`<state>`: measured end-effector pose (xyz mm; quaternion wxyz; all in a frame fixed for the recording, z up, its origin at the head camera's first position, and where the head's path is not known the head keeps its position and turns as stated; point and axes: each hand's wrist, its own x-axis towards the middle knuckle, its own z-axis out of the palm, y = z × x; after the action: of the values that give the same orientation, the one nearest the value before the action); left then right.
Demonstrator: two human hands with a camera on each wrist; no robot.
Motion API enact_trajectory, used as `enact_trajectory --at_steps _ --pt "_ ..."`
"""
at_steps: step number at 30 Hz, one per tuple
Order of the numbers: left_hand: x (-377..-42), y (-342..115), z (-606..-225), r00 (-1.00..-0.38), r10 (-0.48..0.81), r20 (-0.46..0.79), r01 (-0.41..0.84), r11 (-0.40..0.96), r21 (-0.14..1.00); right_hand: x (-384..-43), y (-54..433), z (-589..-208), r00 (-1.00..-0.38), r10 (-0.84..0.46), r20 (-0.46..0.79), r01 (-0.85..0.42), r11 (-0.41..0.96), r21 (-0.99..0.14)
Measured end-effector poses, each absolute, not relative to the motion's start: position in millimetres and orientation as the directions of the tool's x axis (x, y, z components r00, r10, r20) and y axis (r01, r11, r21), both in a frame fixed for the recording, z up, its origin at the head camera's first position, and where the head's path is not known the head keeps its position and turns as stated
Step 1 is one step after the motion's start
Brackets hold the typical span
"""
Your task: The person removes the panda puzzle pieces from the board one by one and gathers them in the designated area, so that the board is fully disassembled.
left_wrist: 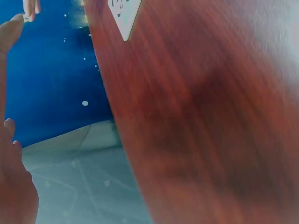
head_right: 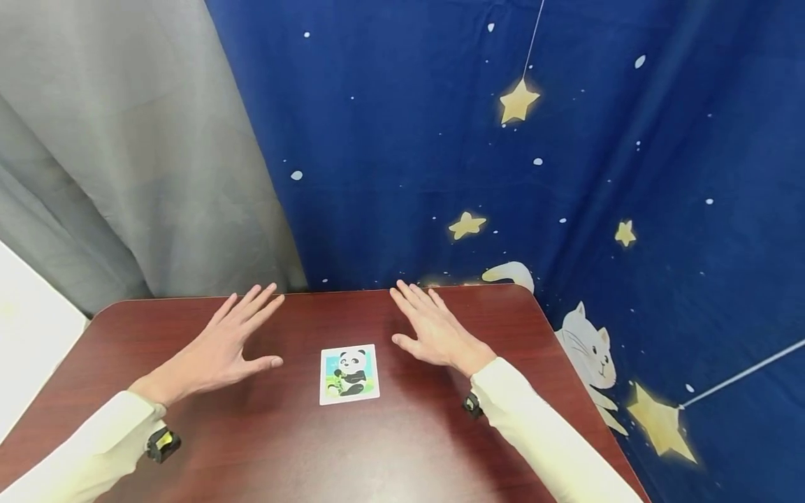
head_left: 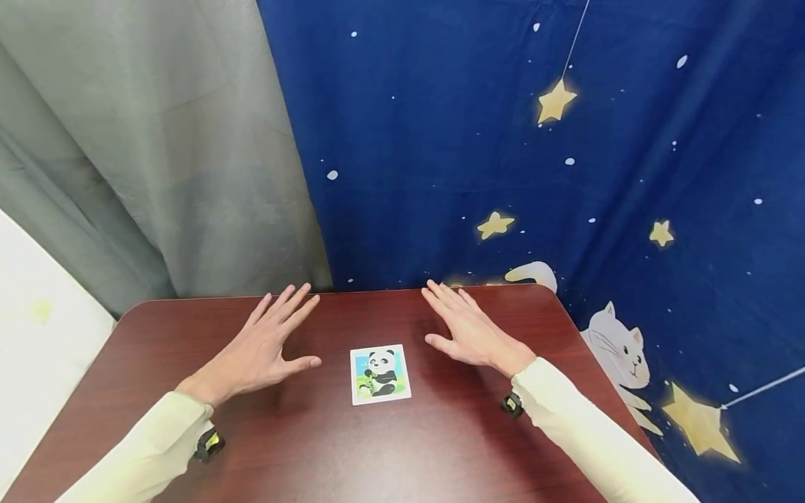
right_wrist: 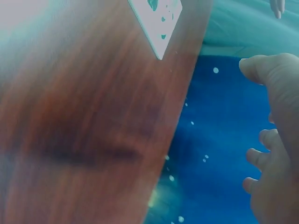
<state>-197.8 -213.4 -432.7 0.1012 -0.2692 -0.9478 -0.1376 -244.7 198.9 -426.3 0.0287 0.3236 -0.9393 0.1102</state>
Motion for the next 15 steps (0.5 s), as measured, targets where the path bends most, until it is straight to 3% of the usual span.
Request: enact_trajectory --at_steps 9,15 --pt "-195 -206 -455 -0.900 0.390 0.197 0.437 0.798 0.416 -233 176 -450 -0.813 -0.576 0.085 -0.555 0.722 -0.414" --pt "-197 -198 -470 -0.924 0.349 0.159 0.380 0.780 0.496 -231 157 -465 -0.817 -0.573 0.061 -0.520 0.689 -0.505"
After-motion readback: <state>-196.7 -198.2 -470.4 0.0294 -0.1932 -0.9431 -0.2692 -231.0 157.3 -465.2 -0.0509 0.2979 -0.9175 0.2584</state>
